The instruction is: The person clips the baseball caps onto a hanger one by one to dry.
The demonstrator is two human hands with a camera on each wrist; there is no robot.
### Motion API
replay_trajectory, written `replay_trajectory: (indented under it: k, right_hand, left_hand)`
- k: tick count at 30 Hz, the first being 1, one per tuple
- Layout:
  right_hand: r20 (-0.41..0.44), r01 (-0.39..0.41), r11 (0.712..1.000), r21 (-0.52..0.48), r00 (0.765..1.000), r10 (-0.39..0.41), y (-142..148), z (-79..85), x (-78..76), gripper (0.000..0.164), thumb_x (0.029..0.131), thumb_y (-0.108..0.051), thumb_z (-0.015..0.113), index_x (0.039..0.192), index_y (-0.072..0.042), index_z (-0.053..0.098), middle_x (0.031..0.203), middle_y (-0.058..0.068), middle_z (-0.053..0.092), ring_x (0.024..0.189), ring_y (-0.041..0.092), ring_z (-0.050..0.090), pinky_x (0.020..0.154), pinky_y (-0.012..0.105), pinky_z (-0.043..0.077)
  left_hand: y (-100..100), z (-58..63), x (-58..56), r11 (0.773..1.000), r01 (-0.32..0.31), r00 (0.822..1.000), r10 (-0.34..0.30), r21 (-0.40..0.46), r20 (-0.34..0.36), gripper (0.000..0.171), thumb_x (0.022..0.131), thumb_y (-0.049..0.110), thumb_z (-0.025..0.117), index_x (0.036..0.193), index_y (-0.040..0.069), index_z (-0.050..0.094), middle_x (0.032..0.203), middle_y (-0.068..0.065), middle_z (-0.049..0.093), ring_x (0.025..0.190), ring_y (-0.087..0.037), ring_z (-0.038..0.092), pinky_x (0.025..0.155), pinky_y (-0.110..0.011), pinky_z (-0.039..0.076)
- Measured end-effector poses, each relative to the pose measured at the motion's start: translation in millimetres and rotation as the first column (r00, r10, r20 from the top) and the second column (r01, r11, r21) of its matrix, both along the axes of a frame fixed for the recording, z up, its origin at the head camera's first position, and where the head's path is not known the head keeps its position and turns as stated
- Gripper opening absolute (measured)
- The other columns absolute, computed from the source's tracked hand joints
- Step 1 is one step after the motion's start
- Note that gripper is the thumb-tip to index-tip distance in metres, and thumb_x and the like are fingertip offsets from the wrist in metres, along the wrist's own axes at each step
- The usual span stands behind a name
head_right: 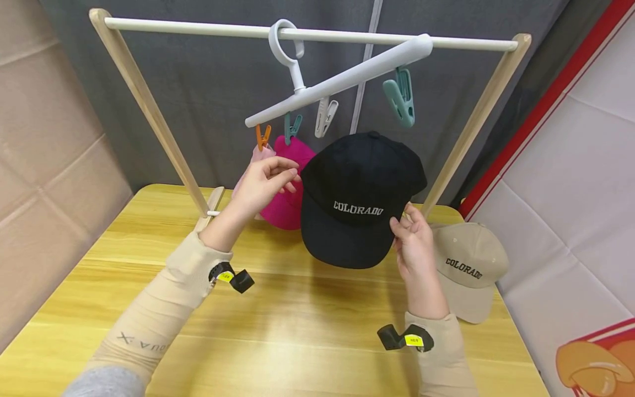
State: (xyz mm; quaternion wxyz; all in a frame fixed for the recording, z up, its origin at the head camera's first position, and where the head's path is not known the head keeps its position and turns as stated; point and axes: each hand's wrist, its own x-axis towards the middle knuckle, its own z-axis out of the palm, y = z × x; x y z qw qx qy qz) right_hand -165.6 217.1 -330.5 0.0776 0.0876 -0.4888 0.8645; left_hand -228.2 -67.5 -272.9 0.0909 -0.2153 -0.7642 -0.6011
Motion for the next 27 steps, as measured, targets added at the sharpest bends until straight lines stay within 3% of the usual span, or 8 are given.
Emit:
replay_trajectory:
  k: [10,16,27]
  right_hand:
    - [0.013,-0.005,1.0,-0.009,1.0,0.005,-1,-0.4,1.2,0.028,0.096,0.009,0.046,0.118,-0.002,0.032,0.079,0.006,0.066,0.071,0.013,0.064,0.064,0.022,0.053]
    - [0.016,-0.01,1.0,-0.025,1.0,0.011,-1,-0.1,2.1,0.032,0.096,0.009,0.045,0.12,-0.002,0.028,0.078,0.006,0.064,0.072,0.013,0.063,0.065,0.022,0.053]
    - [0.014,-0.009,0.999,-0.032,1.0,0.01,-1,-0.2,1.5,0.024,0.096,0.011,0.044,0.111,-0.003,0.031,0.075,0.005,0.062,0.069,0.013,0.062,0.063,0.022,0.053]
  left_hand:
    - [6,14.7,-3.2,0.99,0.007,0.999,-0.002,0.138,-0.039,0.025,0.096,0.01,0.058,0.114,-0.006,0.062,0.1,-0.015,0.067,0.087,-0.028,0.065,0.077,-0.035,0.053]
    - [10,25.9,-6.8,0.974,0.022,1.0,-0.026,0.224,0.011,0.028,0.098,0.012,0.055,0.12,-0.004,0.06,0.109,-0.016,0.066,0.096,-0.025,0.063,0.084,-0.03,0.051]
    - [17,40.8,-18.4,0.956,0.073,0.986,-0.113,0.284,0.126,0.037,0.099,0.019,0.054,0.13,0.0,0.056,0.119,-0.015,0.061,0.107,-0.024,0.059,0.089,-0.027,0.048]
